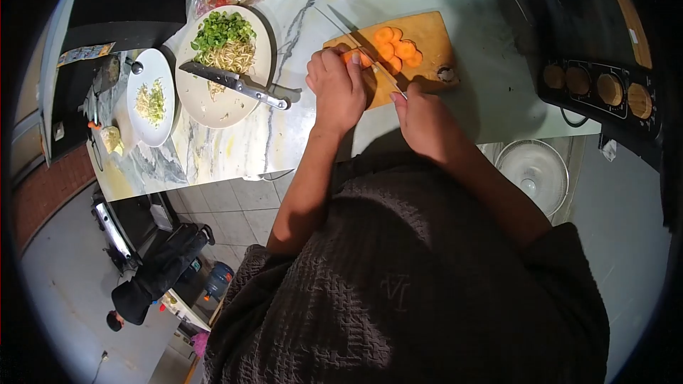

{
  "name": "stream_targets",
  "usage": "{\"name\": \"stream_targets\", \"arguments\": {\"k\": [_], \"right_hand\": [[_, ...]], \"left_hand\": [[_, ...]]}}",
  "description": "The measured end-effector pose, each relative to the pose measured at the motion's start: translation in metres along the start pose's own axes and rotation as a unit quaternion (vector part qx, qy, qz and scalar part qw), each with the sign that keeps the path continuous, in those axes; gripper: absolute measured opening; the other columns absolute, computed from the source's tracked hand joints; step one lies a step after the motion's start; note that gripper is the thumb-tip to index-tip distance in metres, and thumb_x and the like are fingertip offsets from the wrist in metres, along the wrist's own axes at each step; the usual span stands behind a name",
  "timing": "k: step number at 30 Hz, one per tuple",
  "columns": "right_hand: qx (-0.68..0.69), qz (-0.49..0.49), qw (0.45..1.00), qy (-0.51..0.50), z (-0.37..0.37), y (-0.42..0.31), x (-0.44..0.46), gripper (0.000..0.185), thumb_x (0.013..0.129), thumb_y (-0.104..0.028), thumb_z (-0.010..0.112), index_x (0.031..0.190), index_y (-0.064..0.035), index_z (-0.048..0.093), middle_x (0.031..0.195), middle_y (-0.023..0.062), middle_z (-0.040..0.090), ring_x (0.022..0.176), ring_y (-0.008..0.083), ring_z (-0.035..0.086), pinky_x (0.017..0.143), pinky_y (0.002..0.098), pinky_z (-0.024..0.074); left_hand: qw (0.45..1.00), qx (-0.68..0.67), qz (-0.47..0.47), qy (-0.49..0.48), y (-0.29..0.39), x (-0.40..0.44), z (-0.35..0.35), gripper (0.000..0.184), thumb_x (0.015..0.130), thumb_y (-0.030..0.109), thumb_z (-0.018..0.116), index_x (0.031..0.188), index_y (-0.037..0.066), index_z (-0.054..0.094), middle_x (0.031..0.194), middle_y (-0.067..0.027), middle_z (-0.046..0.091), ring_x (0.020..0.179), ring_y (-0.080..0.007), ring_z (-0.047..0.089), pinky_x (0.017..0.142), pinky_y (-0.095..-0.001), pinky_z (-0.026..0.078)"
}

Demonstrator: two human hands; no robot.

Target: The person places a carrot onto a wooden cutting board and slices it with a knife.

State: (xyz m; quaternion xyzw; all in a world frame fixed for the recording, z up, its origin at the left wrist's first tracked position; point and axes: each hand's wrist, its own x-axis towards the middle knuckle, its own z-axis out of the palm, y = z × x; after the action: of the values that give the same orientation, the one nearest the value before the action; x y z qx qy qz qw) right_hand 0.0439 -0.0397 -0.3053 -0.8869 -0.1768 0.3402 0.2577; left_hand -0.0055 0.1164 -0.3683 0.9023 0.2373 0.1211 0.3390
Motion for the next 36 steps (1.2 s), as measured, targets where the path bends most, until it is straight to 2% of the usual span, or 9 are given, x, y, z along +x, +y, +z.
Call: {"name": "stream_targets", "arguments": {"k": [6,9,11,15,18,21,23,28,36], "right_hand": [[-0.003,0.02,1.0,-0.012,0.002,0.007,-0.003,0.039,0.1,-0.033,0.048,0.098,0.0044,0.056,0.089,0.0305,0.065,0.088,0.0477,0.063,0.077,0.0532,0.0504],[0.011,-0.026,1.0,0.01,0.002,0.008,0.0,0.035,0.101,-0.027,0.047,0.093,0.0069,0.051,0.08,0.0326,0.062,0.081,0.0507,0.061,0.07,0.0542,0.0479],[-0.001,0.009,0.999,-0.033,-0.001,0.012,-0.005,0.04,0.101,-0.034,0.046,0.1,0.0051,0.055,0.089,0.0302,0.065,0.089,0.0477,0.063,0.078,0.053,0.0503],[-0.001,0.026,0.999,-0.039,0.005,0.006,0.001,0.042,0.101,-0.034,0.045,0.1,0.0065,0.055,0.089,0.0311,0.065,0.091,0.0479,0.063,0.079,0.053,0.0502],[0.019,-0.01,1.0,-0.006,0.005,0.006,0.0,0.04,0.102,-0.03,0.045,0.094,0.0083,0.051,0.08,0.0326,0.063,0.082,0.0498,0.062,0.072,0.0534,0.0488],[0.004,0.007,1.0,-0.009,0.013,0.01,0.002,0.04,0.102,-0.031,0.045,0.095,0.0083,0.051,0.081,0.0327,0.063,0.082,0.0497,0.062,0.072,0.0533,0.049],[0.022,0.013,1.0,0.001,0.017,0.012,0.004,0.039,0.101,-0.031,0.047,0.098,0.007,0.054,0.087,0.0317,0.065,0.088,0.0475,0.063,0.077,0.0523,0.0506],[0.019,0.02,1.0,-0.005,0.013,0.01,-0.003,0.04,0.101,-0.032,0.046,0.098,0.0069,0.055,0.089,0.0319,0.065,0.089,0.0475,0.064,0.079,0.052,0.0509],[0.021,0.015,1.0,0.013,0.022,0.019,0.0,0.041,0.1,-0.032,0.048,0.099,0.009,0.054,0.09,0.0325,0.065,0.089,0.0477,0.064,0.078,0.0512,0.0516]], "left_hand": [[1.0,0.002,0.02,0.007,-0.001,-0.001,0.001,0.027,0.098,0.024,0.05,0.109,-0.001,0.051,0.108,-0.0189,0.051,0.103,-0.0355,0.045,0.091,-0.0457,0.033],[1.0,0.0,0.007,0.0,0.0,-0.001,0.001,0.027,0.098,0.025,0.05,0.108,-0.001,0.051,0.108,-0.019,0.051,0.102,-0.0355,0.045,0.091,-0.0458,0.032],[1.0,-0.002,0.015,0.005,-0.001,0.001,0.001,0.028,0.098,0.025,0.05,0.108,-0.001,0.051,0.108,-0.0191,0.051,0.102,-0.0356,0.045,0.09,-0.0458,0.032],[1.0,-0.002,0.017,0.007,0.001,-0.001,0.001,0.028,0.098,0.024,0.05,0.107,-0.002,0.051,0.107,-0.0197,0.051,0.102,-0.0359,0.045,0.09,-0.0458,0.033],[1.0,-0.01,0.019,0.009,0.001,-0.002,0.001,0.028,0.098,0.024,0.05,0.106,-0.002,0.05,0.106,-0.0199,0.051,0.102,-0.036,0.045,0.089,-0.0456,0.033],[1.0,0.01,0.011,0.004,-0.002,-0.001,0.002,0.028,0.098,0.025,0.05,0.106,-0.002,0.05,0.106,-0.0196,0.051,0.101,-0.036,0.046,0.089,-0.0455,0.033],[1.0,0.007,0.018,0.01,-0.004,-0.001,0.004,0.029,0.099,0.027,0.048,0.104,-0.001,0.05,0.106,-0.02,0.051,0.101,-0.036,0.046,0.089,-0.0456,0.033],[0.999,-0.004,0.031,0.021,-0.003,0.0,0.0,0.03,0.101,0.029,0.046,0.102,0.0,0.05,0.105,-0.0202,0.052,0.1,-0.0362,0.046,0.089,-0.0459,0.032],[0.999,-0.012,0.035,0.008,-0.005,-0.005,0.001,0.029,0.098,0.027,0.049,0.107,0.0,0.052,0.106,-0.0189,0.052,0.103,-0.0355,0.046,0.09,-0.0453,0.032]]}}
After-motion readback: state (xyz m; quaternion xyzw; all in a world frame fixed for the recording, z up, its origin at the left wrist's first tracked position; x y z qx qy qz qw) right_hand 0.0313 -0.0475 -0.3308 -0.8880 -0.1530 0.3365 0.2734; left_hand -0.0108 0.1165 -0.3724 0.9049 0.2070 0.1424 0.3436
